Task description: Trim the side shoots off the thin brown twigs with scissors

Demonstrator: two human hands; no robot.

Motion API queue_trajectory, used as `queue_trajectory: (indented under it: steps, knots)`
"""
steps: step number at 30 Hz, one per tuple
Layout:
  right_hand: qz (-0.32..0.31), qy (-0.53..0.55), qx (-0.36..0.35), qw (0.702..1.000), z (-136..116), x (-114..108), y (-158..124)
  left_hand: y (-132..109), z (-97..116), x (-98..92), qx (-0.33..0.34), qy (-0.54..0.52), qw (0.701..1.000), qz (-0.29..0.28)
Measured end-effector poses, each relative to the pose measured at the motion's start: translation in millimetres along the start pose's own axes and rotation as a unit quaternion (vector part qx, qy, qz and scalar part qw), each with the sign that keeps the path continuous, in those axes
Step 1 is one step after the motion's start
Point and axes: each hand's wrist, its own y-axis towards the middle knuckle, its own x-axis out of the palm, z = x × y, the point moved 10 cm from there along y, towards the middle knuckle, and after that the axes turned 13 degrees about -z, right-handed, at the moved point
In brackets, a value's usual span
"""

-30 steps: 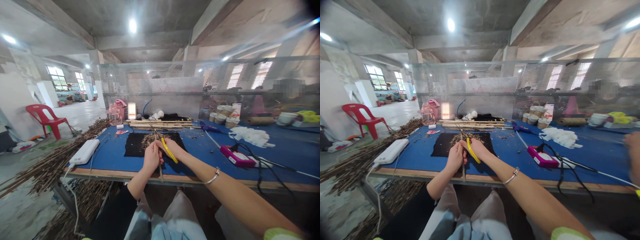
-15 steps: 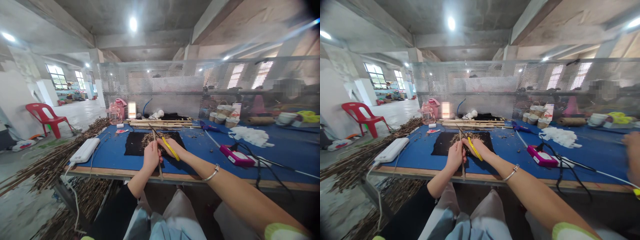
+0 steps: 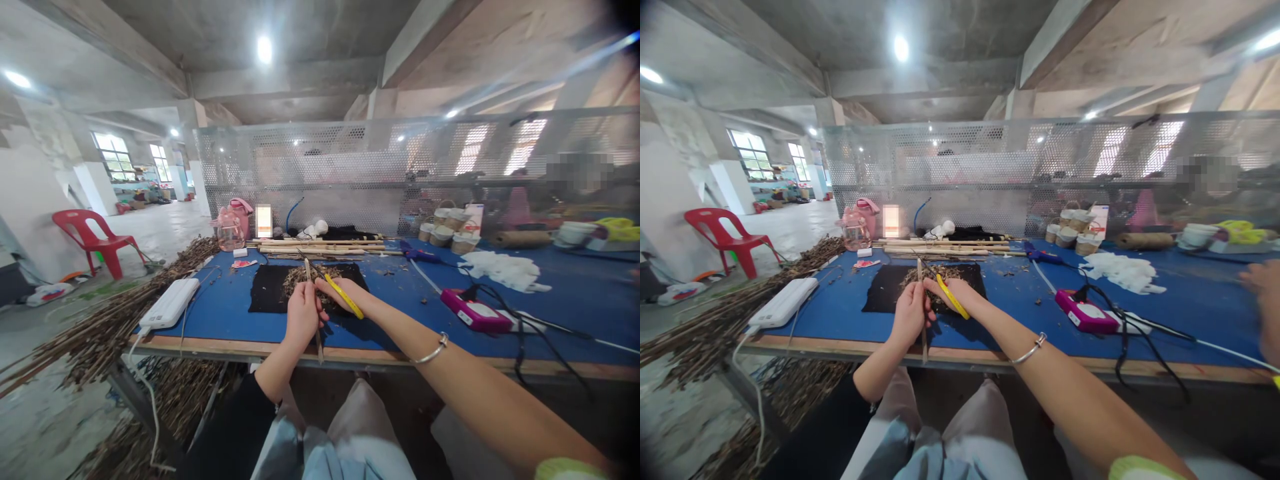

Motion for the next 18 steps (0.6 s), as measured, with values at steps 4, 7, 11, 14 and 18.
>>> queue_trajectory:
  steps: [4,7,11,14,18]
  knots:
    - [-0.021,0.028,-0.062,0.997,-15.1,2.2,-5.1,-1.1,1.5,1.4,-0.005,-0.007,1.0,-0.001]
    - [-0.025,0.053,-0.088,0.994,-20.0,3.1,-7.2,-0.9,0.8,2.4,-0.011,-0.001,1.0,-0.007]
    - [-0.07,0.095,-0.116,0.986,-24.8,11.0,-7.1,-1.4,2.5,3.9,-0.007,0.02,1.0,-0.015]
    - [-0.092,0.108,-0.147,0.979,-32.3,14.0,-7.6,-1.8,1.8,5.1,-0.013,0.025,0.999,-0.02]
    - [-0.061,0.069,-0.083,0.992,-22.2,11.8,-2.2,-1.2,0.8,6.1,-0.012,0.036,0.999,-0.029]
